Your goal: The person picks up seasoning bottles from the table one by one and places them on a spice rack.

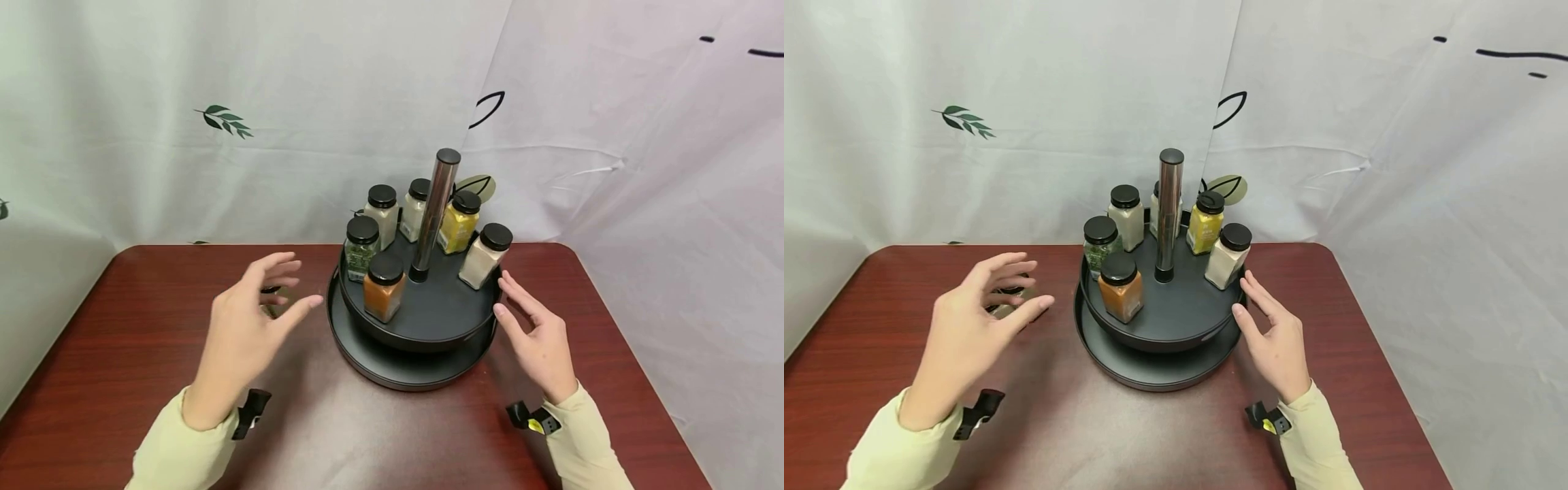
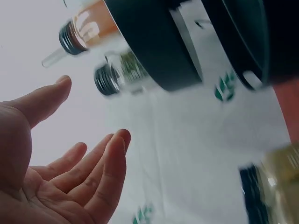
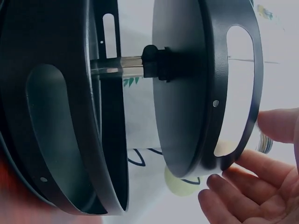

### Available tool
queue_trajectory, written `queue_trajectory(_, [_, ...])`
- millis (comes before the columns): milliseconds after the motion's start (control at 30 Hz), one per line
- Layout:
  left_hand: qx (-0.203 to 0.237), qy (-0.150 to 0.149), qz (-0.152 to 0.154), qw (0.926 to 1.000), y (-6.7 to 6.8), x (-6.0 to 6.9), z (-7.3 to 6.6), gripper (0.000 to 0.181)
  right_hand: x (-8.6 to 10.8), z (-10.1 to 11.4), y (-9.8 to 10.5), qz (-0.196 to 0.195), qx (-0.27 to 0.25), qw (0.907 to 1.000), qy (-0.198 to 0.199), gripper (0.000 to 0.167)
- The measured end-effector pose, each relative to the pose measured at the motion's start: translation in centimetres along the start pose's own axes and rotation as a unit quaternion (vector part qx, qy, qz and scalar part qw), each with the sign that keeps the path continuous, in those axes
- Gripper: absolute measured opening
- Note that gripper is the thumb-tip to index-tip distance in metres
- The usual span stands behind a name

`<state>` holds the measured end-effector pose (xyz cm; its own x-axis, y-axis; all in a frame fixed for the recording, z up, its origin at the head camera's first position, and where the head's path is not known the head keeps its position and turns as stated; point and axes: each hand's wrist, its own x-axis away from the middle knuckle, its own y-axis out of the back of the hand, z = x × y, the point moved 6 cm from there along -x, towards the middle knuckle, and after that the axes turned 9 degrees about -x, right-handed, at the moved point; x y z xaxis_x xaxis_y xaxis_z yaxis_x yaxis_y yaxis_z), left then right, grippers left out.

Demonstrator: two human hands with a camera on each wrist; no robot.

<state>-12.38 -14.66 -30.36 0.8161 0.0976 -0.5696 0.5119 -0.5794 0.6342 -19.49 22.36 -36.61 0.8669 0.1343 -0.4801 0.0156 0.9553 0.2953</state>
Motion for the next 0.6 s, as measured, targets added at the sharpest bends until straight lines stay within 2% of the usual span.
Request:
queue_trajectory(167, [-0.053,0.066,-0.021,0.9962,1.3,1.3,2.0,0.061,-0.1,0.2,0.3,0.009,0.055,0.9982,0.025,0.043])
queue_trajectory(300, [-0.096,0.094,-0.026,0.9905,2.0,2.2,3.5,0.064,-0.2,0.1,0.5,0.017,0.077,0.9963,0.036,0.042])
queue_trajectory(600, [-0.131,0.151,0.031,0.9793,2.3,4.2,6.5,0.075,-0.4,0.2,0.8,0.046,0.105,0.9922,0.050,0.043])
